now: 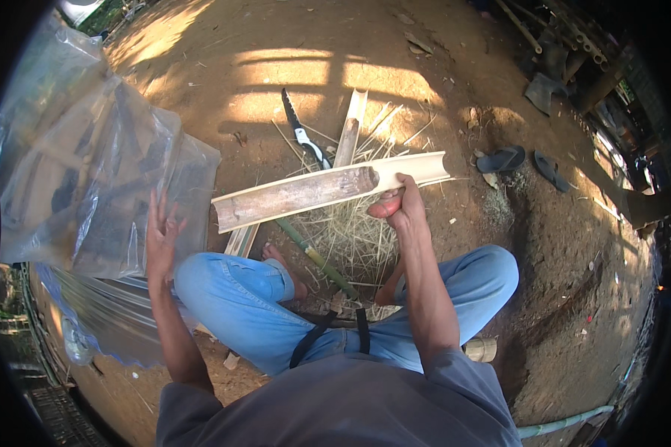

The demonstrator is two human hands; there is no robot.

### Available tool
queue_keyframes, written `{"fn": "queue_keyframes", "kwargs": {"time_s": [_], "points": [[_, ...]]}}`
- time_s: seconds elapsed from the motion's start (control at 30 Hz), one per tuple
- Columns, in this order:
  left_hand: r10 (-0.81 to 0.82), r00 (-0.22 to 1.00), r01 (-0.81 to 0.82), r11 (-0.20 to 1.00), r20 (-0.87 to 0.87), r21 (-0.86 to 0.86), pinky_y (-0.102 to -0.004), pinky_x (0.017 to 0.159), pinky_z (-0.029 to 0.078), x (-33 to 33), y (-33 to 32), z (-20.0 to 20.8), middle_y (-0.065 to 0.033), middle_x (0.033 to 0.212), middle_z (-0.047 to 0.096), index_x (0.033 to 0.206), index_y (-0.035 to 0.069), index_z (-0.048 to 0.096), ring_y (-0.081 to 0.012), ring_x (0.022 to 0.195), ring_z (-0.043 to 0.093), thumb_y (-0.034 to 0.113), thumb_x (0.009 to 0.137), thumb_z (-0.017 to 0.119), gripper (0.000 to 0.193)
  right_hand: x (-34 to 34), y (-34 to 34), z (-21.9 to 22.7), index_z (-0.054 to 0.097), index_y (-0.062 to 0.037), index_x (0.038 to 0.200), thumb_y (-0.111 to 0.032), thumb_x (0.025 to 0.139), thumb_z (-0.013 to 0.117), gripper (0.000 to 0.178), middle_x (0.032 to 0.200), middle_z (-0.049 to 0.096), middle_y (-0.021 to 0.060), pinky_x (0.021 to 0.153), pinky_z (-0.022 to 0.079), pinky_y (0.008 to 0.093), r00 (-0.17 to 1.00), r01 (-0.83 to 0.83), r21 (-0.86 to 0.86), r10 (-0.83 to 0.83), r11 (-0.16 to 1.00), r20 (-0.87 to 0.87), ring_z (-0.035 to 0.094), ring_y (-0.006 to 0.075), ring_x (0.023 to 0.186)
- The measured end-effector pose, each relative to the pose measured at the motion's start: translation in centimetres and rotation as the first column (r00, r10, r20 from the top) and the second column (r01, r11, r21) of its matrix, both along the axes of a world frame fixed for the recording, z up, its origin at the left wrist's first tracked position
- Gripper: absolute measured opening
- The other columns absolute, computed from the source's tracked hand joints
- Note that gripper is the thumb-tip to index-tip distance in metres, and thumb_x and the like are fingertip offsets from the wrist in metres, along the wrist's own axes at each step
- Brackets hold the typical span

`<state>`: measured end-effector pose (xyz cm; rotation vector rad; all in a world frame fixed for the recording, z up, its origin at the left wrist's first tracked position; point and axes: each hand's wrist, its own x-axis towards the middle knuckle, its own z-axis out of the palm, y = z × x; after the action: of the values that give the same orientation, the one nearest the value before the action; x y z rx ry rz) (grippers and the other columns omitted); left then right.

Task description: The person sits on the ground and uses a knife to shave the outer layer off a piece of bamboo. They hold the bamboo with one hand and scrape the blade along its length to remove the green skin, revealing the lighter wood underneath.

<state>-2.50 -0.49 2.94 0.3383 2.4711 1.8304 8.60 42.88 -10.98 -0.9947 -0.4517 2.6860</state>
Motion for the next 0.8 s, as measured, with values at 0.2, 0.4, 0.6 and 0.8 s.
{"fn": "queue_keyframes", "kwargs": {"time_s": [0.2,0.4,0.6,0.8], "points": [[-0.174,0.98,0.176,0.499,-0.1,0.848,-0.0566,0.119,0.026,3.3,8.4,-2.2,-0.0215,0.145,0.043,0.151,0.004,0.027,-0.0395,0.14,0.038,0.061,0.084,0.068,0.097,-1.5,-4.6,-0.8,0.046,-0.0033,0.097,-0.016,0.094,0.057,0.017,0.07,0.044,0.0018,0.048,0.044,0.0259,0.999,-0.038,-0.237,0.036,0.971,-0.009,0.045,0.0112,0.057],[0.116,0.987,0.031,0.529,-0.109,0.848,-0.0531,0.102,0.047,1.7,13.6,1.6,-0.0079,0.08,0.058,0.098,0.01,0.062,-0.0313,0.093,0.064,0.06,0.096,0.046,0.053,-1.8,-9.7,-2.7,0.048,-0.0029,0.102,-0.032,0.098,0.057,0.031,0.073,0.049,0.0027,0.046,0.043,0.0245,0.989,-0.132,-0.276,0.144,0.952,0.022,0.043,0.0091,0.054],[0.274,0.956,-0.105,0.656,-0.106,0.747,-0.0456,0.088,0.052,0.0,15.8,-1.3,-0.0069,0.078,0.052,0.091,0.007,0.054,-0.0242,0.079,0.059,0.058,0.097,0.048,0.052,7.2,-14.8,-4.9,0.048,-0.0071,0.088,-0.044,0.097,0.058,0.04,0.07,0.048,0.0001,0.044,0.042,0.0248,0.879,-0.394,-0.388,0.465,0.833,0.106,0.044,0.0099,0.052],[0.325,0.92,-0.147,0.803,-0.217,0.578,-0.0403,0.08,0.05,-1.9,17.2,-8.5,-0.006,0.08,0.048,0.092,0.005,0.051,-0.0206,0.077,0.055,0.041,0.102,0.051,0.038,13.4,-15.6,-3.0,0.05,-0.0081,0.087,-0.028,0.093,0.062,0.024,0.068,0.049,0.0009,0.045,0.044,0.0279,0.892,-0.267,-0.337,0.364,0.903,0.269,0.047,0.0128,0.051]]}}
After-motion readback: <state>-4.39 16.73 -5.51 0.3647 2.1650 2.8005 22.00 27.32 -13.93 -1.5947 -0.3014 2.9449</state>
